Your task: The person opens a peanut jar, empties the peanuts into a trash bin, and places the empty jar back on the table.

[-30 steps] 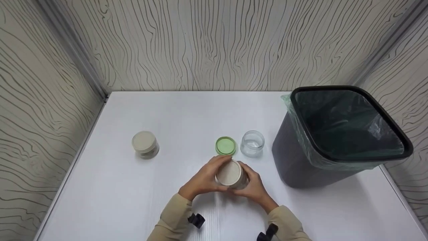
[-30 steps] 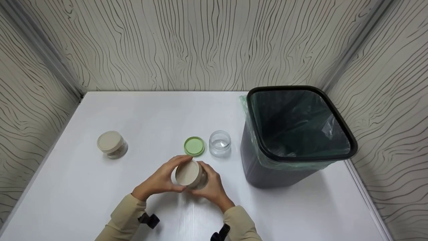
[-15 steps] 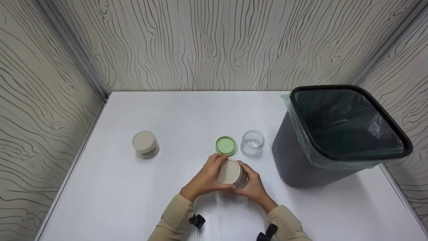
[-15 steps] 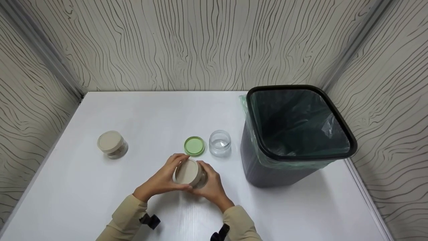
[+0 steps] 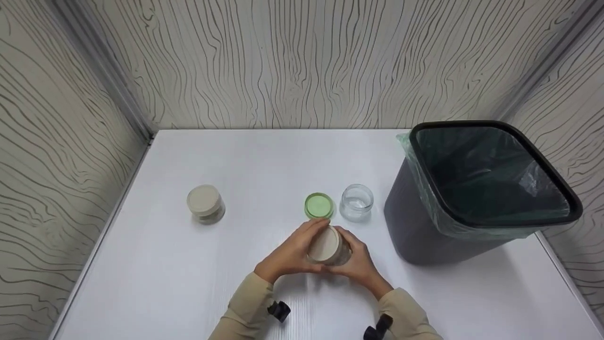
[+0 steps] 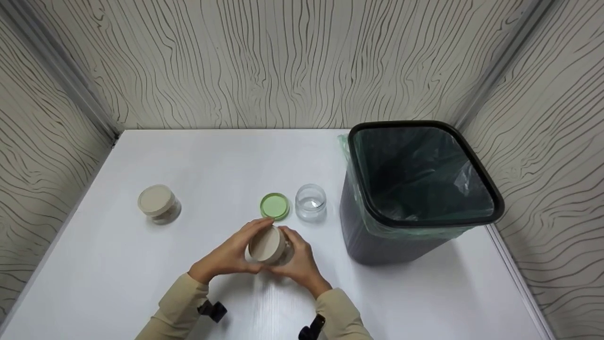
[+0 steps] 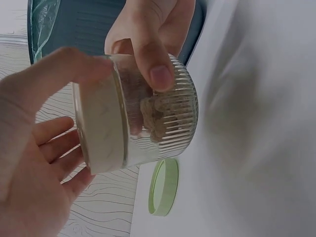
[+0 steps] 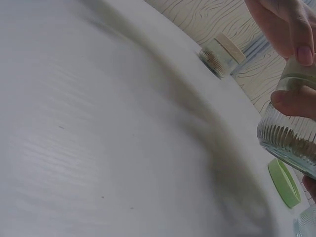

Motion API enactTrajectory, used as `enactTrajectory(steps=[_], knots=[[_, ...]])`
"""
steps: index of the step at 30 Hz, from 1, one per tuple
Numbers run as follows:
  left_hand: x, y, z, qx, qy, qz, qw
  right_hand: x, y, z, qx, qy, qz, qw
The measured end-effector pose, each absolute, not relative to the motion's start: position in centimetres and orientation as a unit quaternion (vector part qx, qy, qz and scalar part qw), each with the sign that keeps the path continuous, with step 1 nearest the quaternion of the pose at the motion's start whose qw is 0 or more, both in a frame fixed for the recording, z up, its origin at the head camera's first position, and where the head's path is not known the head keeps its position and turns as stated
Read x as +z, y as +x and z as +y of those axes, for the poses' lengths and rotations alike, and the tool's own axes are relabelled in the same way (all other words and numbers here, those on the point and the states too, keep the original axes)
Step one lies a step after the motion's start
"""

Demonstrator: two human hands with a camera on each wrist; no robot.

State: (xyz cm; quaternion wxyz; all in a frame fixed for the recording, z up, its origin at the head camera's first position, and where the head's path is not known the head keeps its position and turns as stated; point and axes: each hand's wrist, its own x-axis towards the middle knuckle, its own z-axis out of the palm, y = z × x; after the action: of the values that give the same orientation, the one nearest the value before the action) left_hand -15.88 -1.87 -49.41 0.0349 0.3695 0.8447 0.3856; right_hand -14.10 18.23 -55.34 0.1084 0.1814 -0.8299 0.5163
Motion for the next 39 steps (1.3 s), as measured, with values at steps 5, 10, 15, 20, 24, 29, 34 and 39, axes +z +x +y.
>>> enactTrajectory(steps=[5,10,15,20,24,29,34,39], knots=[[-49.52,-16.04,-1.89,0.393,0.364,0.843,0.039,-55.34,-14.32,18.22,0.520,0.188,-0.825,0.118],[-49.49,-16.09,-2.10,0.407,0.356,0.840,0.042,-55.29,-14.57,18.37,0.520,0.190,-0.825,0.117],[-49.58,-16.08,-2.39,0.414,0.348,0.840,0.042,-55.06,-14.74,18.48,0.520,0.186,-0.826,0.113],[-49.73,-16.10,-2.49,0.410,0.341,0.845,0.028,-55.14,-14.82,18.50,0.520,0.186,-0.824,0.126],[-49.70,-16.10,-2.32,0.401,0.326,0.856,0.018,-55.06,-14.79,18.36,0.513,0.184,-0.828,0.134],[-49.60,-16.03,-2.10,0.400,0.306,0.863,0.029,-55.12,-14.85,18.47,0.504,0.186,-0.833,0.130],[-49.38,-15.96,-2.01,0.397,0.314,0.862,0.039,-55.03,-14.88,18.57,0.489,0.197,-0.839,0.135],[-49.17,-16.01,-1.90,0.403,0.332,0.851,0.052,-55.16,-14.84,18.65,0.473,0.203,-0.848,0.128]])
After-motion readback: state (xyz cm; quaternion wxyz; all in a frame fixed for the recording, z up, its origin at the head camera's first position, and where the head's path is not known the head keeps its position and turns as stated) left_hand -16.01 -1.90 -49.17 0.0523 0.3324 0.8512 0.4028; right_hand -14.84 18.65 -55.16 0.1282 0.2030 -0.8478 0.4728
